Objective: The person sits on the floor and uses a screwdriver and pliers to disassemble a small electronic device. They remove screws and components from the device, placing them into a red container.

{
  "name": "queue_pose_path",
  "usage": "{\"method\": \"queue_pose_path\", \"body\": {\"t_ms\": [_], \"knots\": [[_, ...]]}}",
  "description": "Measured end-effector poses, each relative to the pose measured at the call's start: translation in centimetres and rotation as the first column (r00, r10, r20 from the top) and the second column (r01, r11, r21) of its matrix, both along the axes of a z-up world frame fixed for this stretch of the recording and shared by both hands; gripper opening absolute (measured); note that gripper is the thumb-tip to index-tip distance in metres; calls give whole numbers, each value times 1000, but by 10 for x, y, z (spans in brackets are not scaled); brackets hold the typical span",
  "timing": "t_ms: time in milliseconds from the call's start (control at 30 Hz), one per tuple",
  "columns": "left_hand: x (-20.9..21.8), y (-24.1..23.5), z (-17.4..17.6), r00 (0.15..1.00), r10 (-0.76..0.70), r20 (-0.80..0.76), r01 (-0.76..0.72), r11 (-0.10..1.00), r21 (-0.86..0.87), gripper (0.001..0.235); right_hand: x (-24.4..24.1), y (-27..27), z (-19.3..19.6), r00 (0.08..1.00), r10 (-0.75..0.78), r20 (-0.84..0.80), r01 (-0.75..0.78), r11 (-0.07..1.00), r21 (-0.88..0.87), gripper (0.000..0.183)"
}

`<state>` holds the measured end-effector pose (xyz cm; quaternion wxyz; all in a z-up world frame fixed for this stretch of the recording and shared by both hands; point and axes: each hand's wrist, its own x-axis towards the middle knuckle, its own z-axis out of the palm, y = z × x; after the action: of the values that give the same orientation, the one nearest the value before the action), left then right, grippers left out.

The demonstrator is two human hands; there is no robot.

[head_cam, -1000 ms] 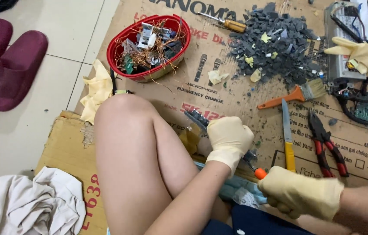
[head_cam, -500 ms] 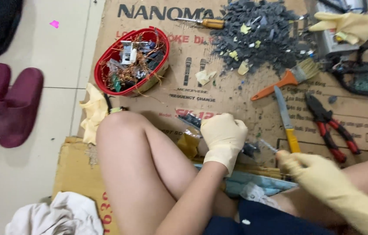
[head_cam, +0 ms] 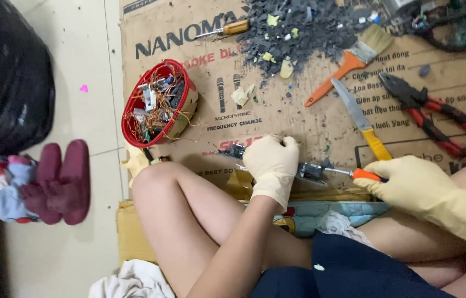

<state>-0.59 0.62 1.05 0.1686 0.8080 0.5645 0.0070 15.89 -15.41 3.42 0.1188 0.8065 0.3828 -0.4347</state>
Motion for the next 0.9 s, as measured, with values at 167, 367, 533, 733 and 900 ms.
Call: {"method": "queue_pose_path", "body": {"t_ms": [167, 367, 533, 733, 900], "knots": [[1, 1, -4, 998, -7, -65, 8, 1000, 18, 33, -2, -4, -6, 993, 112, -36, -111, 994, 23, 38], [-2, 2, -9, 998, 31, -54, -29, 999, 28, 35, -7, -10, -10, 992, 123, -11, -118, 973, 200, 34], [0, 2, -2, 997, 26, -75, -24, 999, 22, 35, -14, -13, -24, 987, 150, 51, -158, 922, 354, 30], [1, -2, -6, 996, 0, -87, 3, 999, 36, 33, -11, -9, -28, 985, 167, 39, -162, 829, 535, 25], [4, -2, -3, 996, 11, -94, -7, 999, 43, 34, -10, 19, 8, 897, -274, -347, 281, 959, -30, 28]]}}
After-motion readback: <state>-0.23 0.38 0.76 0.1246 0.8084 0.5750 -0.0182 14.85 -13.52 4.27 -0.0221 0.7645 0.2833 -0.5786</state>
